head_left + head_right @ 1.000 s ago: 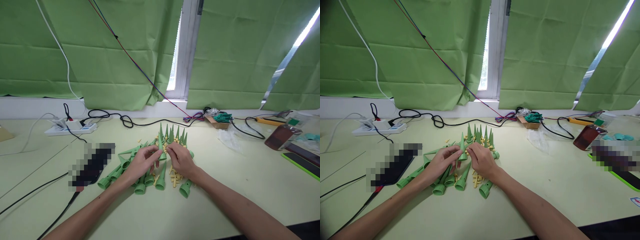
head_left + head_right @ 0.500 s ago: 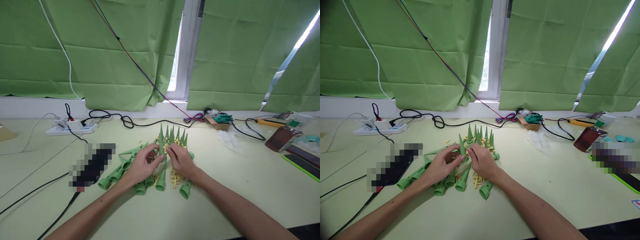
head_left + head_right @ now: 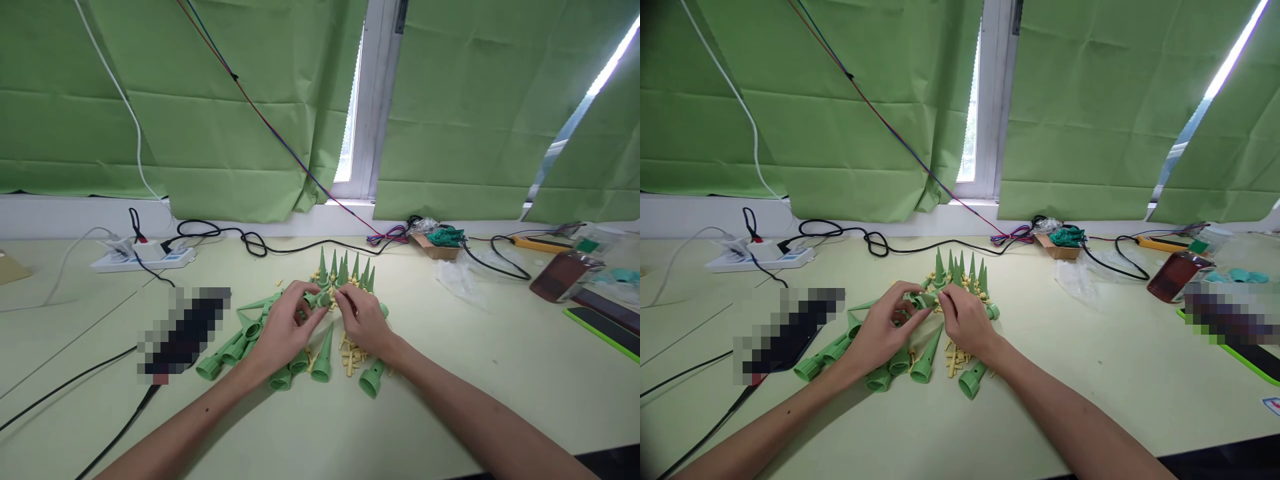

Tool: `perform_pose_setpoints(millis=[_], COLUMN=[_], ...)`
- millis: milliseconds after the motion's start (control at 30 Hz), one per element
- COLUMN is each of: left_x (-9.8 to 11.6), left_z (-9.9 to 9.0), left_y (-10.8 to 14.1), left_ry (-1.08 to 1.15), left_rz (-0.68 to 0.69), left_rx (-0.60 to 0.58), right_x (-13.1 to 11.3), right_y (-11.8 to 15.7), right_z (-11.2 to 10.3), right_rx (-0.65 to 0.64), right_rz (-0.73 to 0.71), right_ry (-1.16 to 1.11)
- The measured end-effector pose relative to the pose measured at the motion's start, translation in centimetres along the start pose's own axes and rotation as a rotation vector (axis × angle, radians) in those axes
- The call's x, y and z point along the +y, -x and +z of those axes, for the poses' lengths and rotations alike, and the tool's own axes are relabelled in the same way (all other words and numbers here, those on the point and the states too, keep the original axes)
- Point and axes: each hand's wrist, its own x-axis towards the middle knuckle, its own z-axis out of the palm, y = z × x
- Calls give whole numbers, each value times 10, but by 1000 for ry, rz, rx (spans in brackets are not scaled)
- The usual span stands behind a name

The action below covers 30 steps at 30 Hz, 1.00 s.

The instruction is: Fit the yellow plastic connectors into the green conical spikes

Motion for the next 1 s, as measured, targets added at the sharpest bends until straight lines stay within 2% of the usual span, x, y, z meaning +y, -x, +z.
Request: perform_pose_setpoints(millis=[167,333,533,667,1000], left_x=[-2,-2,1,0,-1], left_z=[-2,-4,-4,-5,0], left_y=[-3,-6,-6,-5,-4], left_ry=[150,210,201,171,29], left_rz=[-177,-226,-222,-165,-61], left_rx=[-59,-124,-165,-168,-83], right_x=[-1,-2,-1,0,0], right_y=[-1,1,1,1,0], right_z=[-1,-1,-1,0,-1], right_rx=[62,34,12,15,6], right_rz=[-6,-115,-138,-118,-63], right_ry=[16,7,-12,-11,-25])
